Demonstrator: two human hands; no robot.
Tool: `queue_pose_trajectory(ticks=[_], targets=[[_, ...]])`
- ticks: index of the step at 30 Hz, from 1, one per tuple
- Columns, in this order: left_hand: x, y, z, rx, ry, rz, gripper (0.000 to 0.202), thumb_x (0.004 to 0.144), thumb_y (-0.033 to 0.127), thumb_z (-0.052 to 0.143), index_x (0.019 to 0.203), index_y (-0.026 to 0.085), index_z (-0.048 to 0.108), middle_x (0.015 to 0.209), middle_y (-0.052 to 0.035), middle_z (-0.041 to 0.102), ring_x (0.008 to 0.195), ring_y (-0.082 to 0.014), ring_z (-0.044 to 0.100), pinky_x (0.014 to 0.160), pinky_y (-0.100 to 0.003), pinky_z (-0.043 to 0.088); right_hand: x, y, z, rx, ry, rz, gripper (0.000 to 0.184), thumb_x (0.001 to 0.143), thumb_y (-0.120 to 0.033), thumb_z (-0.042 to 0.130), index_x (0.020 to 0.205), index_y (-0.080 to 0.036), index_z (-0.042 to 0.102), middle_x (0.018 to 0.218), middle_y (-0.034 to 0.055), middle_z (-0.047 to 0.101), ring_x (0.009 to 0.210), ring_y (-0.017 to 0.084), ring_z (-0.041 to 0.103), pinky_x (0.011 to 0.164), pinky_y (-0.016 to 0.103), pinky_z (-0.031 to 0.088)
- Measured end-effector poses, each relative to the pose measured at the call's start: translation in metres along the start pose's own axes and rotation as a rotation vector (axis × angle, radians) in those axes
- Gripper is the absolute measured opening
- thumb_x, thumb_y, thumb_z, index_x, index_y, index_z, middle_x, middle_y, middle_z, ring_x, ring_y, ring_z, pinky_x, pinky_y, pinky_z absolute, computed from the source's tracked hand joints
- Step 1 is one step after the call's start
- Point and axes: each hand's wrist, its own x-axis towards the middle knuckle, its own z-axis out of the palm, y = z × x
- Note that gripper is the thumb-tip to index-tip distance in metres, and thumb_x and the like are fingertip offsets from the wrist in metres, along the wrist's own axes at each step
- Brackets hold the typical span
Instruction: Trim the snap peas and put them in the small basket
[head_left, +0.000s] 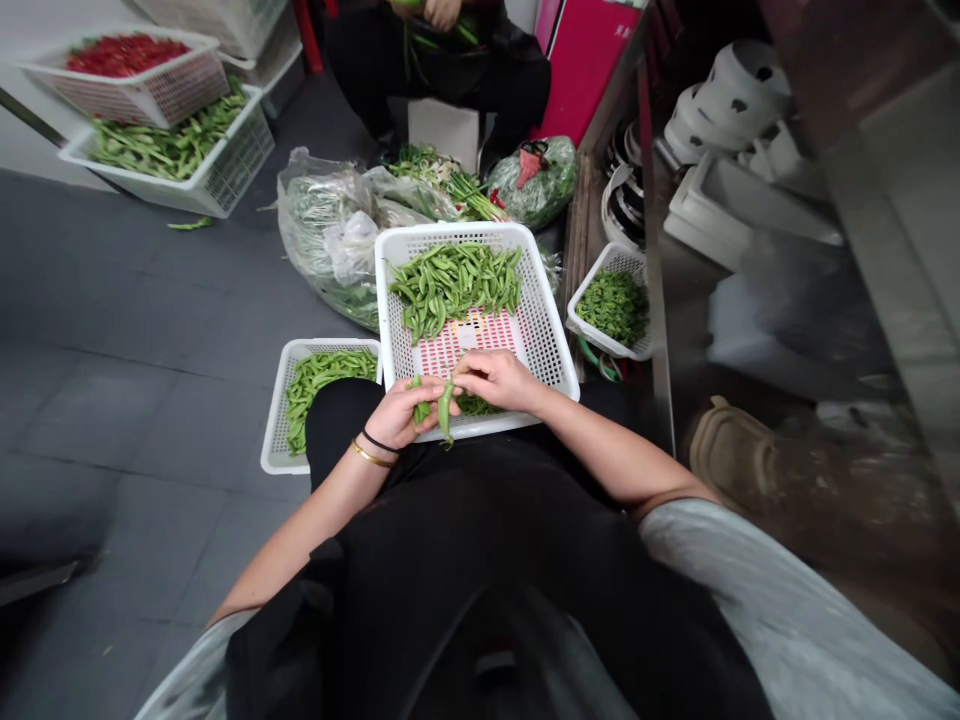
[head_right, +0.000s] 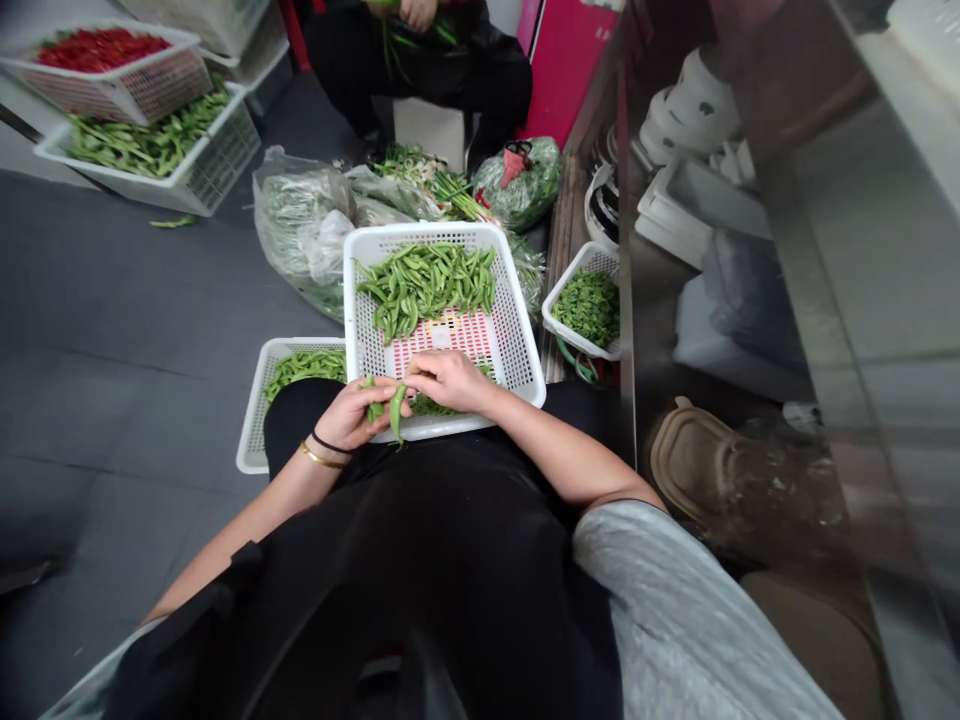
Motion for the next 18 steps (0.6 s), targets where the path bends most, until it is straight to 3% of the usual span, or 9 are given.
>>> queue_pose_trajectory(ticks=[5,7,12,15,18], targets=[[0.007,-0.004,0.013,-0.068,0.094,0.058,0.024,0.067,0.029,0.073,0.076,0.01,0.06,0.064,-0.0054,0.067,0.035,-0.0054,0.046,0.03,-0.016,0.027,0.01,-0.008,0.018,-0.434,0.04,0.149,0.028,0.094,-0.031,0.039,0.086,-0.012,0.059,0.086,0.0116,0.062,0.075,0.018,0.055,0.066,0.028,0.038],[0.01,-0.004,0.013,-0.101,0.179,0.088,0.027,0.065,0.029,0.076,0.072,0.012,0.055,0.062,-0.0034,0.065,0.038,-0.0066,0.05,0.03,-0.015,0.03,0.011,-0.008,0.018,-0.508,0.034,0.159,0.03,0.094,-0.031,0.036,0.089,-0.012,0.058,0.088,0.0133,0.061,0.074,0.019,0.054,0.064,0.028,0.037],[0.008,0.004,-0.006,-0.006,0.423,0.294,0.034,0.063,0.03,0.077,0.072,0.015,0.047,0.057,-0.0008,0.063,0.039,-0.0078,0.052,0.031,-0.015,0.032,-0.004,0.012,-0.02,-0.387,0.178,0.149,0.026,0.093,-0.029,0.04,0.08,-0.015,0.057,0.081,0.0084,0.061,0.074,0.017,0.053,0.067,0.027,0.038],[0.004,0.006,-0.009,0.115,0.405,0.386,0.033,0.066,0.031,0.076,0.072,0.016,0.047,0.059,-0.0012,0.065,0.037,-0.0076,0.051,0.032,-0.016,0.032,-0.014,0.018,-0.036,-0.212,0.099,0.229,0.018,0.087,-0.031,0.052,0.078,-0.016,0.057,0.075,0.003,0.06,0.067,0.013,0.052,0.065,0.025,0.038],[0.002,0.005,-0.001,0.229,0.326,0.397,0.029,0.07,0.033,0.073,0.073,0.016,0.05,0.053,0.0001,0.063,0.033,-0.0071,0.047,0.032,-0.018,0.031,-0.012,0.01,-0.024,-0.077,-0.073,0.188,0.025,0.082,-0.036,0.059,0.098,-0.017,0.058,0.087,0.0025,0.063,0.07,0.012,0.054,0.064,0.023,0.037]])
